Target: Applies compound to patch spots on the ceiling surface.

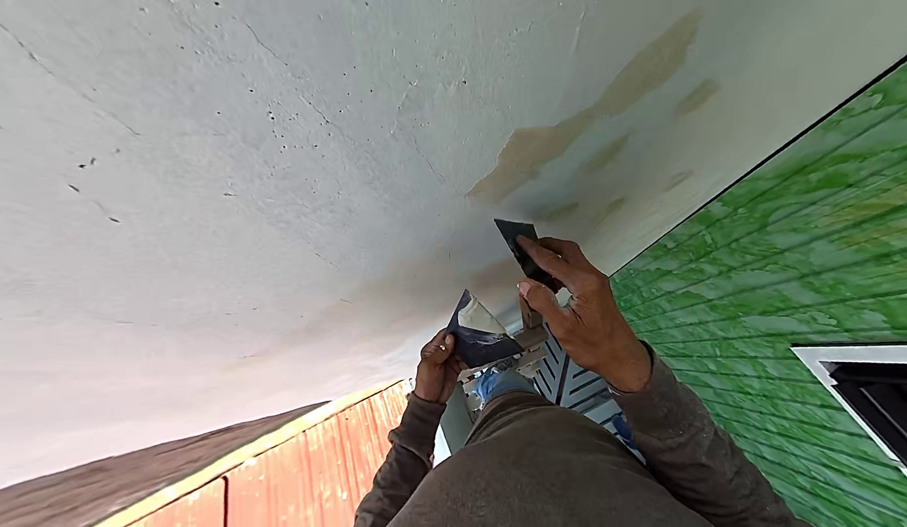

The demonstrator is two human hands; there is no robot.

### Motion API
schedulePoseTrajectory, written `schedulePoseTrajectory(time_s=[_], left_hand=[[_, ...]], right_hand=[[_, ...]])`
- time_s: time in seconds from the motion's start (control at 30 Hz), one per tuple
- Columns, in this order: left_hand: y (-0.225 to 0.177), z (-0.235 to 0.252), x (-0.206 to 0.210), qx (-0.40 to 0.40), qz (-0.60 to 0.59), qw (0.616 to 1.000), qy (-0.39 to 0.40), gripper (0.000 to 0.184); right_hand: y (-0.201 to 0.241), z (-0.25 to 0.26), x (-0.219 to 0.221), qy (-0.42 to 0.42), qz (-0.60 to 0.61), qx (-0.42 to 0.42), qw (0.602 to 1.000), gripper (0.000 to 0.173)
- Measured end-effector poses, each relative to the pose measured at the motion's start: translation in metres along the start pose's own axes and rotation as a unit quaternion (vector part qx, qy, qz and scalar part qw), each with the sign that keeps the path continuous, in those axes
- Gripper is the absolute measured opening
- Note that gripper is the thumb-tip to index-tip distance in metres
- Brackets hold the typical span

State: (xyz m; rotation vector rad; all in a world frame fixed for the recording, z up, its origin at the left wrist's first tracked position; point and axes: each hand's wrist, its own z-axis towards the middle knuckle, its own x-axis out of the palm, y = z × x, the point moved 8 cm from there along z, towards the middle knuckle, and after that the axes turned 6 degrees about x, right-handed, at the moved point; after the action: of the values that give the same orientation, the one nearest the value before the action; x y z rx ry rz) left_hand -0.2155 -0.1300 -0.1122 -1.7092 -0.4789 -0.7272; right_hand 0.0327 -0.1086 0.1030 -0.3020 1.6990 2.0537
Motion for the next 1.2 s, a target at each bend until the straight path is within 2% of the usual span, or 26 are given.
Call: schedulePoseTrajectory(time_s=[0.07, 0.2, 0.3, 0.43, 0.53, 0.6, 0.7, 0.77, 0.83, 1.03, 1.2], left_hand=[[-0.003, 0.004, 0.009, 0.006, 0.001, 1.000, 0.027, 0.029], [0.011, 0.009, 0.042, -0.042, -0.018, 0.997, 0.056, 0.023], [0.030, 0.019, 0.098, -0.097, -0.012, 0.989, 0.112, 0.022], [0.046, 0.019, 0.166, -0.149, -0.026, 0.973, 0.176, 0.024], [0.055, 0.014, 0.193, -0.187, -0.034, 0.960, 0.205, 0.025], [0.064, 0.009, 0.207, -0.222, -0.032, 0.949, 0.222, 0.025], [0.076, -0.002, 0.229, -0.279, -0.044, 0.928, 0.243, 0.023], [0.080, -0.006, 0.242, -0.296, -0.044, 0.920, 0.252, 0.022], [0.082, -0.006, 0.252, -0.299, -0.053, 0.914, 0.268, 0.022], [0.084, -0.002, 0.255, -0.308, -0.042, 0.915, 0.258, 0.023], [0.083, -0.003, 0.242, -0.310, -0.038, 0.922, 0.228, 0.024]], right_hand=[[-0.035, -0.018, -0.019, 0.029, 0.076, -0.012, 0.997, 0.044], [-0.096, -0.037, -0.097, -0.043, 0.199, 0.006, 0.979, 0.043], [-0.125, -0.046, -0.135, -0.123, 0.298, 0.003, 0.947, 0.030], [-0.160, -0.054, -0.150, -0.144, 0.398, 0.039, 0.905, 0.029], [-0.183, -0.054, -0.148, -0.171, 0.511, 0.042, 0.841, 0.022], [-0.182, -0.048, -0.137, -0.144, 0.596, -0.013, 0.790, 0.031], [-0.168, -0.036, -0.114, -0.060, 0.736, -0.120, 0.663, 0.021], [-0.165, -0.018, -0.103, -0.045, 0.775, -0.139, 0.615, 0.018], [-0.168, 0.002, -0.097, -0.022, 0.789, -0.155, 0.595, 0.016], [-0.156, 0.028, -0.079, -0.003, 0.782, -0.165, 0.602, 0.017], [-0.167, 0.029, -0.074, -0.004, 0.782, -0.161, 0.602, 0.018]])
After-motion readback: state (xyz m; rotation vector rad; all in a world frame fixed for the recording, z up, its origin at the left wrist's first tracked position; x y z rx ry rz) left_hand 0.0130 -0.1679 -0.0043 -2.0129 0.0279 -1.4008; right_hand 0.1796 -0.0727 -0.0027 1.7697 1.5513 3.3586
